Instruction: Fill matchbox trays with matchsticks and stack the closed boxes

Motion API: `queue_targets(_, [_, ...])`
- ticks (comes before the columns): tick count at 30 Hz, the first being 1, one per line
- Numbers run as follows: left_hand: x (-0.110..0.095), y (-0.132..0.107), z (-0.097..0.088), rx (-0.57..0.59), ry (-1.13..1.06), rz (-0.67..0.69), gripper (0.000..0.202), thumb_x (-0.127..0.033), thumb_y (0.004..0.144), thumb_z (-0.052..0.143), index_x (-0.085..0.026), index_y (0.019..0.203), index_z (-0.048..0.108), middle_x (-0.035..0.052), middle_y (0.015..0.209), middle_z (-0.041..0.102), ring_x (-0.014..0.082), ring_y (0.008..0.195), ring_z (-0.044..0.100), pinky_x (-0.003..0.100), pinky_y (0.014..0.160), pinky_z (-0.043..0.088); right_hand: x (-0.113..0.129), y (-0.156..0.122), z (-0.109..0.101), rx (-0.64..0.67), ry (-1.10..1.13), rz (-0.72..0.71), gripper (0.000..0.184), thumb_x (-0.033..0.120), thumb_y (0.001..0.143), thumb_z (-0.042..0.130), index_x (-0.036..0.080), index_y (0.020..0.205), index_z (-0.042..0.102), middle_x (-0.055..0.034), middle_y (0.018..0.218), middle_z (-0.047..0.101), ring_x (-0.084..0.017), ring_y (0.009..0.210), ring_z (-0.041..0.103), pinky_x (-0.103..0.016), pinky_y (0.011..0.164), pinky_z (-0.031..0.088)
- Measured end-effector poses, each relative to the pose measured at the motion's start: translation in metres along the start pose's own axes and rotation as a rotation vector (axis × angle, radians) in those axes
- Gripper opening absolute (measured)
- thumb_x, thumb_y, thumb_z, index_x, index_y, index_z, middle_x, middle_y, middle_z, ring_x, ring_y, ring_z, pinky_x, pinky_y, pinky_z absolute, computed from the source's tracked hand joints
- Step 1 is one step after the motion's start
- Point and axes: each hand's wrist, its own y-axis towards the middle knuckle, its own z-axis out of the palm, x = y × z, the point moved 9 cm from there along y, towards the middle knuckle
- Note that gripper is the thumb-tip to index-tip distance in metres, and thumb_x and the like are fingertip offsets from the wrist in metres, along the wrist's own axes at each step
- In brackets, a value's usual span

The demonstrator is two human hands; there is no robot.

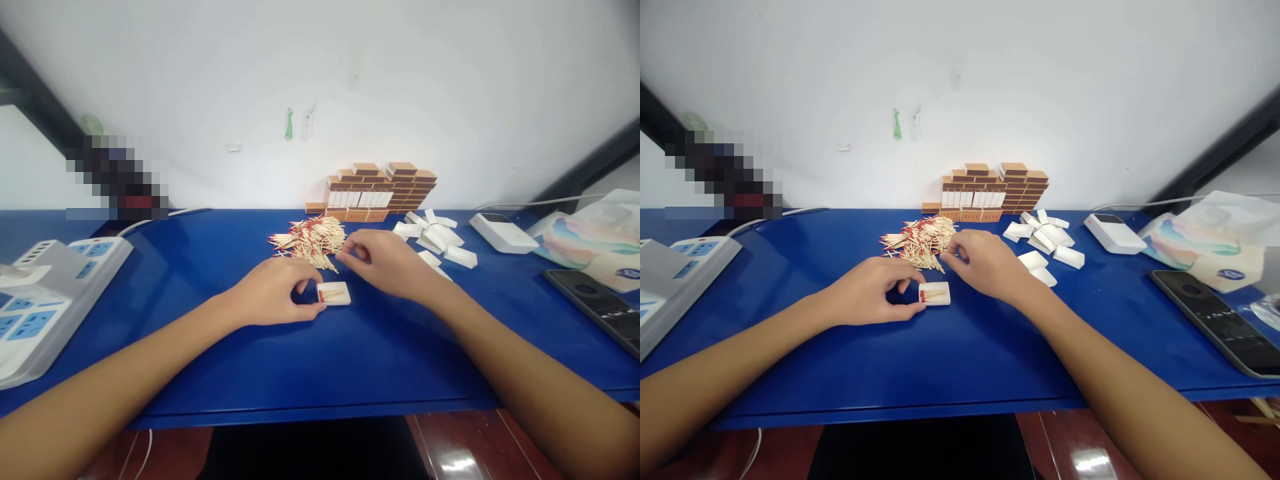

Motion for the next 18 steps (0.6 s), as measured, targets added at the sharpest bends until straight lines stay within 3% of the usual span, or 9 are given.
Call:
queue_targets(6, [0.005,0.000,0.003,0.017,0.029,-0.026,0.026,-0.041,0.085,0.073,-0.020,0.100,0.074,-0.0025,0.076,0.063,0.0134,0.067,0.057,0.028,0.064,0.039,-0.002,0.008,0.020,-0.013,0.036,0.187,0.032,0.046,0.094,0.064,0.021,0.075,0.063,-0.0027,0.072,0.064,-0.016,0.064,0.050,-0.032,0.061,0.031])
queue_targets(18, [0.001,0.001,0.007,0.015,0.042,-0.011,0.026,-0.043,0.087,0.071,-0.020,0.099,0.073,-0.0028,0.074,0.061,0.0134,0.066,0.057,0.028,0.063,0.038,-0.007,0.010,0.034,0.133,0.120,0.215,0.030,0.039,0.094,0.064,0.021,0.070,0.060,-0.0009,0.067,0.063,-0.016,0.062,0.052,-0.031,0.059,0.031])
